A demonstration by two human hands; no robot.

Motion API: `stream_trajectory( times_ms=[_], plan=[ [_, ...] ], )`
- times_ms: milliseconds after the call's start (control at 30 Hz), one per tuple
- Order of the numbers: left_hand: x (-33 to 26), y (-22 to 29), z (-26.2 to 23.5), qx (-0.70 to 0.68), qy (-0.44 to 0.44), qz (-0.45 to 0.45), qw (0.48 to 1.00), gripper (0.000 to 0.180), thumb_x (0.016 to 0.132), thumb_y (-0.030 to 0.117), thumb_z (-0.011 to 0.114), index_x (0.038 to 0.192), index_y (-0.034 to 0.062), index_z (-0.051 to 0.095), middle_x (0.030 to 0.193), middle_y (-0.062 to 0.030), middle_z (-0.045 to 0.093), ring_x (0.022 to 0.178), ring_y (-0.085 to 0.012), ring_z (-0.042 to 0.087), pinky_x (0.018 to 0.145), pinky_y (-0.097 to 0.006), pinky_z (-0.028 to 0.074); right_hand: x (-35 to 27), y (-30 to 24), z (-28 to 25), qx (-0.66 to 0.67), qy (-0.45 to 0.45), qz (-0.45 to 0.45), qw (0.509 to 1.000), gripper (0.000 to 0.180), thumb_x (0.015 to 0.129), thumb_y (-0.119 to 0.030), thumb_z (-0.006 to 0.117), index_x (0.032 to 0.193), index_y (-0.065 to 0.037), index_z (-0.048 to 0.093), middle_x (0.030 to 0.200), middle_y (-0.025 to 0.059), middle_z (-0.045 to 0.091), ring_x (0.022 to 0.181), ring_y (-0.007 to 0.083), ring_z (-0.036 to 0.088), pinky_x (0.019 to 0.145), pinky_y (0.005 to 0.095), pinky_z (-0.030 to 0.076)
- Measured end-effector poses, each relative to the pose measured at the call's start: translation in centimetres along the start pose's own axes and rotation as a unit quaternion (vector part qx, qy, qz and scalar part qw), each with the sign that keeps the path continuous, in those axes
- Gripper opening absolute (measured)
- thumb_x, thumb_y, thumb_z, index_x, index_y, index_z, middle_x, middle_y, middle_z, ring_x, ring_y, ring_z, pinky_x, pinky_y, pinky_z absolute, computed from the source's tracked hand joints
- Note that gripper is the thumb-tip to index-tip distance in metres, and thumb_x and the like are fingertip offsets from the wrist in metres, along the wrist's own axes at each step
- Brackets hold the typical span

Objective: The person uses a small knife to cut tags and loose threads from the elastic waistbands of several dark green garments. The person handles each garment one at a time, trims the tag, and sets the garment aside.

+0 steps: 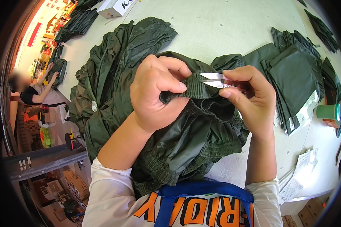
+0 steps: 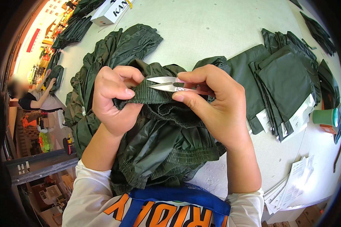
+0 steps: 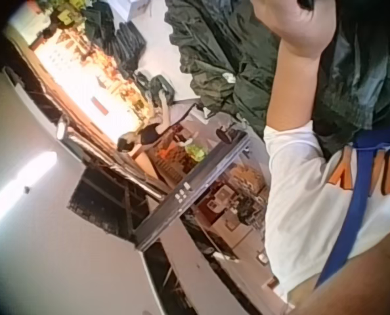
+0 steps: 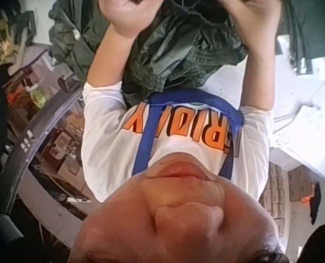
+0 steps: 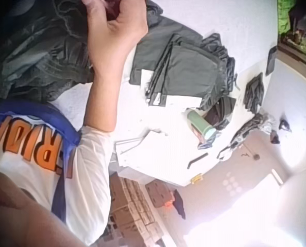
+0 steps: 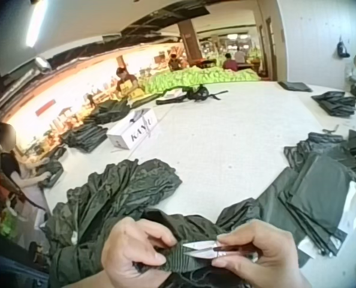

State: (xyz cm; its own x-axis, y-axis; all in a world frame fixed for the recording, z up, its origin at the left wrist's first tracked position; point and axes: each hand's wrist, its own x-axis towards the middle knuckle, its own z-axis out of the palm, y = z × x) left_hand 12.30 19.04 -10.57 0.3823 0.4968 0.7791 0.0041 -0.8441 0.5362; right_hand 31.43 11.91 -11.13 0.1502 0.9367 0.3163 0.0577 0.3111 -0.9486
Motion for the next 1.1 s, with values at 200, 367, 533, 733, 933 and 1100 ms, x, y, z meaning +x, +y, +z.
stream_trajectory(
  times_ms=[200, 367, 533, 733, 933, 1100],
  plan=[
    [0.3, 0.1, 0.0, 0.016, -0.011, 0.010, 1.000, 0.035, 0.057, -0.011, 0.073, 0.079, 0.0074, 0.052, 0.074, -0.0074, 0.052, 0.071, -0.0226, 0.062, 0.054, -0.028, 0.047, 0.2, 0.1, 0.1, 0.019, 0.011, 0.027, 0.999, 0.021, 0.074, -0.002, 0.075, 0.092, 0.001, 0.064, 0.082, 0.0028, 0.062, 0.077, 0.0082, 0.059, 0.071, 0.0214, 0.048],
    [0.1, -0.1, 0.2, -0.004, 0.006, 0.010, 1.000, 0.035, 0.056, -0.012, 0.073, 0.078, 0.0074, 0.052, 0.072, -0.0064, 0.049, 0.071, -0.0229, 0.062, 0.054, -0.027, 0.047, -0.8, 1.1, -0.6, 0.040, -0.027, 0.030, 0.998, 0.029, 0.072, -0.003, 0.077, 0.097, 0.001, 0.063, 0.087, 0.0024, 0.062, 0.081, 0.0081, 0.059, 0.073, 0.0218, 0.048],
    [0.1, -0.1, 0.0, -0.001, -0.012, 0.007, 1.000, 0.036, 0.056, -0.012, 0.073, 0.078, 0.0076, 0.052, 0.073, -0.0066, 0.050, 0.071, -0.0229, 0.063, 0.053, -0.027, 0.047, -0.2, 0.9, -0.3, 0.060, -0.053, 0.030, 0.996, 0.026, 0.072, -0.003, 0.077, 0.095, 0.000, 0.063, 0.086, 0.0022, 0.062, 0.081, 0.0083, 0.059, 0.073, 0.0224, 0.049],
    [0.0, -0.2, 0.1, -0.004, -0.002, 0.010, 1.000, 0.036, 0.056, -0.012, 0.073, 0.078, 0.0075, 0.052, 0.073, -0.0068, 0.050, 0.072, -0.0229, 0.063, 0.053, -0.026, 0.047, -0.6, 1.2, -0.7, 0.062, -0.040, 0.038, 0.997, 0.025, 0.072, -0.002, 0.077, 0.094, 0.000, 0.064, 0.085, 0.0023, 0.062, 0.080, 0.0077, 0.059, 0.073, 0.0212, 0.048],
    [-0.1, -0.3, 0.4, -0.016, -0.003, 0.004, 1.000, 0.035, 0.056, -0.012, 0.072, 0.078, 0.0074, 0.052, 0.073, -0.0066, 0.049, 0.073, -0.0230, 0.063, 0.053, -0.027, 0.047, -0.9, 1.1, -0.4, 0.065, -0.073, 0.037, 0.995, 0.025, 0.073, -0.002, 0.077, 0.093, 0.000, 0.063, 0.086, 0.0022, 0.062, 0.080, 0.0072, 0.059, 0.072, 0.0209, 0.048],
    [0.0, -0.1, 0.2, -0.020, 0.002, 0.009, 1.000, 0.035, 0.056, -0.013, 0.072, 0.077, 0.0071, 0.052, 0.073, -0.0065, 0.049, 0.073, -0.0232, 0.062, 0.053, -0.027, 0.048, -1.0, 1.6, 0.1, 0.149, -0.024, 0.041, 0.988, 0.024, 0.074, 0.000, 0.074, 0.094, 0.000, 0.061, 0.087, 0.0016, 0.061, 0.082, 0.0069, 0.058, 0.075, 0.0210, 0.048]
  ],
)
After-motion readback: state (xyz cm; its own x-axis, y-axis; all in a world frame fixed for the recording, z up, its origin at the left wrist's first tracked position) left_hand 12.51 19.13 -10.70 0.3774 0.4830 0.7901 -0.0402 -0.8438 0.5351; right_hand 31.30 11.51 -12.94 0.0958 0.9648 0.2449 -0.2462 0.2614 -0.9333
